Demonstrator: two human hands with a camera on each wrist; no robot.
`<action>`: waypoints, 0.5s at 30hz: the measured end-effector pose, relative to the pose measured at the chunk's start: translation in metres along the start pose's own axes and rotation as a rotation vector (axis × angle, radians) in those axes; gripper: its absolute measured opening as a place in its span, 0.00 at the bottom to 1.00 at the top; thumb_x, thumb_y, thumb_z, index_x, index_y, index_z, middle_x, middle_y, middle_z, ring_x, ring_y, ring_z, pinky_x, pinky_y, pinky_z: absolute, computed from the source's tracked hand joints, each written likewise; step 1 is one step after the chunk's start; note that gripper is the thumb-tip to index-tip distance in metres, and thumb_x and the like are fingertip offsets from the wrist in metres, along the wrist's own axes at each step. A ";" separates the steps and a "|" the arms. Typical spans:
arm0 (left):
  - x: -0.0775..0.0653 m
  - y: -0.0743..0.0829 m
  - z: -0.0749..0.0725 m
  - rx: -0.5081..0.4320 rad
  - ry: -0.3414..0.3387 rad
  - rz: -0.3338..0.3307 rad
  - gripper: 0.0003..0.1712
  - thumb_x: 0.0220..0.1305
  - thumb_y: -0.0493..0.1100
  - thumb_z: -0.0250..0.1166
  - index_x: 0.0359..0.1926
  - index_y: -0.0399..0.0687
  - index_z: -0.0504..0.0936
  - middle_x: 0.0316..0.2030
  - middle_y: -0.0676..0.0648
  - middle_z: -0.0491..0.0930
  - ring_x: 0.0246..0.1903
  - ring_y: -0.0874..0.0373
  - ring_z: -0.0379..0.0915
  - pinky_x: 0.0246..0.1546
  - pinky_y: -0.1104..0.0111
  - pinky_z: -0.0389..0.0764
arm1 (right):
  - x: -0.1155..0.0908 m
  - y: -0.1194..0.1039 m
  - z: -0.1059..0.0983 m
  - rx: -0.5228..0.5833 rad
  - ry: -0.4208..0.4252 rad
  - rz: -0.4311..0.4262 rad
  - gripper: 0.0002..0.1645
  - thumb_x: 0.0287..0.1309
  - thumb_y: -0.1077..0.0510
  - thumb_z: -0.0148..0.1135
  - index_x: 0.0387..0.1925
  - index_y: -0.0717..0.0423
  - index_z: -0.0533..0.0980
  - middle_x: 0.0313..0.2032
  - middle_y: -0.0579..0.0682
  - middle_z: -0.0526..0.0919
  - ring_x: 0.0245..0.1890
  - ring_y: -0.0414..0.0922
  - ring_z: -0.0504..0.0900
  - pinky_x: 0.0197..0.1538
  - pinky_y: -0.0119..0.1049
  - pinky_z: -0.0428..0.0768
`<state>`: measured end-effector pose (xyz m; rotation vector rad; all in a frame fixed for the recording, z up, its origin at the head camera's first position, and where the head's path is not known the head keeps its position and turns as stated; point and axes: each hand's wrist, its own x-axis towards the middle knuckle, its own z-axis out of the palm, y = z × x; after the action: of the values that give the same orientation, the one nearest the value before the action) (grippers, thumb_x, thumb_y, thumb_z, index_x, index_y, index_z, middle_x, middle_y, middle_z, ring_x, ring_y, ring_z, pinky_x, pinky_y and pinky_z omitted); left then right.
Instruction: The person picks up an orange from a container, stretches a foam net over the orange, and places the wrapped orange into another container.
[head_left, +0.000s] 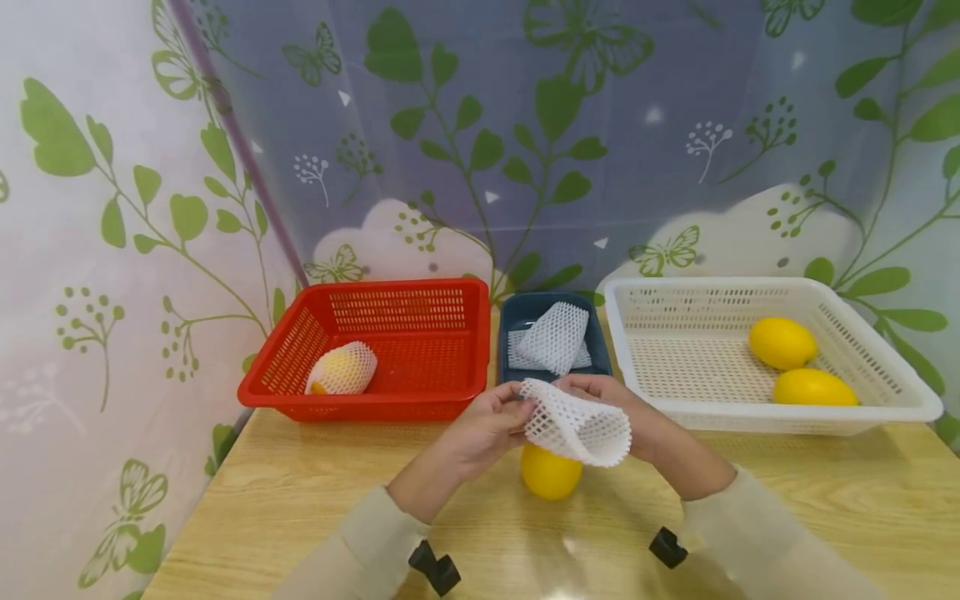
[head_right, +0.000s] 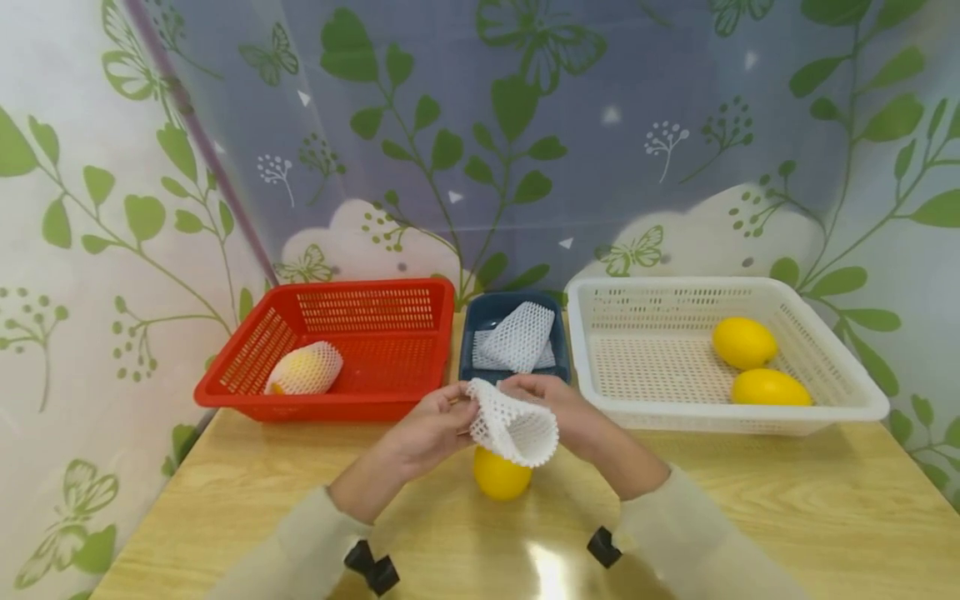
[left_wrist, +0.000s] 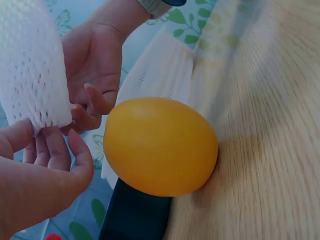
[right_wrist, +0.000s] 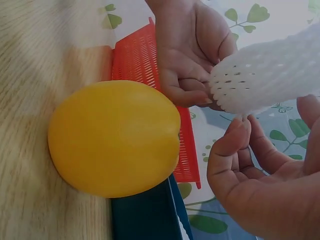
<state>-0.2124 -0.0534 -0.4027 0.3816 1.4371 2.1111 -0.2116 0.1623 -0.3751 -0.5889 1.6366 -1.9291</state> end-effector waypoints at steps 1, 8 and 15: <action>0.001 -0.001 0.000 0.021 0.021 0.005 0.11 0.73 0.35 0.53 0.53 0.41 0.70 0.39 0.54 0.81 0.40 0.60 0.76 0.48 0.69 0.77 | 0.001 0.003 -0.001 -0.034 0.012 0.007 0.12 0.74 0.54 0.46 0.41 0.52 0.76 0.38 0.45 0.81 0.36 0.38 0.81 0.41 0.29 0.81; 0.007 -0.009 0.000 0.081 0.112 0.033 0.13 0.66 0.26 0.54 0.51 0.33 0.71 0.35 0.52 0.81 0.34 0.63 0.76 0.37 0.75 0.79 | 0.006 0.017 0.000 -0.189 0.158 0.036 0.16 0.66 0.52 0.60 0.40 0.60 0.67 0.30 0.48 0.73 0.26 0.39 0.71 0.32 0.29 0.74; 0.005 -0.007 0.002 0.045 0.119 0.066 0.14 0.65 0.24 0.52 0.51 0.30 0.69 0.36 0.51 0.79 0.35 0.64 0.76 0.36 0.77 0.79 | 0.005 0.018 0.002 -0.213 0.240 0.044 0.20 0.62 0.54 0.65 0.43 0.65 0.68 0.27 0.47 0.77 0.29 0.39 0.76 0.36 0.30 0.79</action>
<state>-0.2133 -0.0469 -0.4084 0.3295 1.5615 2.1892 -0.2119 0.1549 -0.3926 -0.4089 2.0057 -1.8649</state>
